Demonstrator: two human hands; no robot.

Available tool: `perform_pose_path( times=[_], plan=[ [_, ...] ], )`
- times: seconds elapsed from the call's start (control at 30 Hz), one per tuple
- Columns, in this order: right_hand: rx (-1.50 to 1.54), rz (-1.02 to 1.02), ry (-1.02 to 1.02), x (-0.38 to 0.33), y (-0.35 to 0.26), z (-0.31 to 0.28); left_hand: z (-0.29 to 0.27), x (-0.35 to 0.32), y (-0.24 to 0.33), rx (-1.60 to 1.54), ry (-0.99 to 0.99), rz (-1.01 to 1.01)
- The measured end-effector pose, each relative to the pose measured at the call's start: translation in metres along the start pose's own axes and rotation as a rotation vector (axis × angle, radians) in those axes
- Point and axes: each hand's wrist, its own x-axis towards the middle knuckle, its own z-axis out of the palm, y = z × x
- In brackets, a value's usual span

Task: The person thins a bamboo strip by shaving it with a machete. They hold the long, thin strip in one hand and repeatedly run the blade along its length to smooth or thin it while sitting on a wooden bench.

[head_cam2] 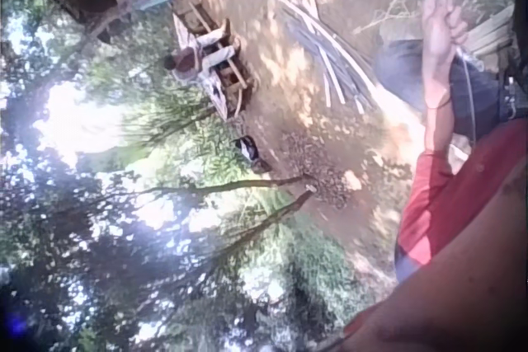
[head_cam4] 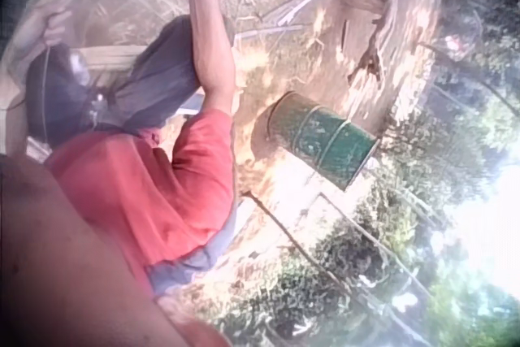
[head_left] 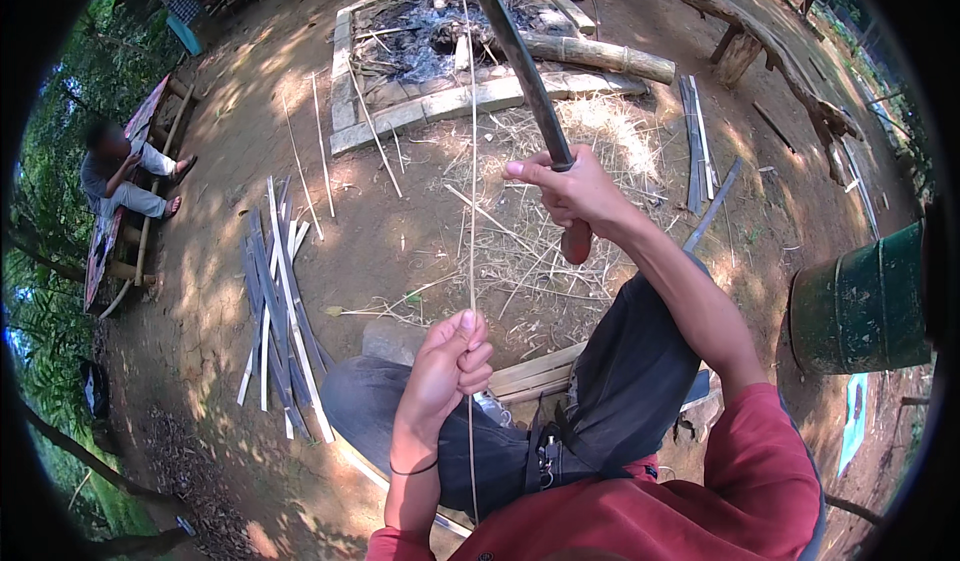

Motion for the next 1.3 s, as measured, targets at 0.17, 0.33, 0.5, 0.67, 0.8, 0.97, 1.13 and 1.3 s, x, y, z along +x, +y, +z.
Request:
perform_pose_path(
  times=[0.17,0.33,0.5,0.67,0.8,0.97,1.13,1.3],
  plan=[
    [0.196,0.037,-0.043,0.0,-0.008,-0.001,0.013,0.02,0.008,0.183,0.038,0.092],
    [0.357,-0.013,-0.06,0.006,-0.012,-0.009,0.028,0.041,0.022,0.447,0.083,0.093],
    [0.425,-0.087,-0.006,0.005,-0.014,-0.024,0.042,0.043,0.043,0.603,0.09,0.035],
    [0.438,-0.066,-0.025,-0.015,-0.009,-0.017,0.064,0.048,0.066,0.486,0.026,-0.005],
    [0.478,0.03,-0.2,-0.032,-0.002,-0.005,0.071,0.066,0.071,0.384,-0.012,0.068],
    [0.337,0.054,-0.175,-0.041,0.001,-0.008,0.064,0.071,0.047,0.44,0.114,0.183],
    [-0.292,-0.127,-0.036,-0.048,0.013,-0.012,0.065,0.066,0.033,0.477,0.279,0.287],
    [-0.785,-0.295,-0.013,-0.069,0.025,0.009,0.046,0.065,0.016,0.409,0.358,0.276]
  ],
)
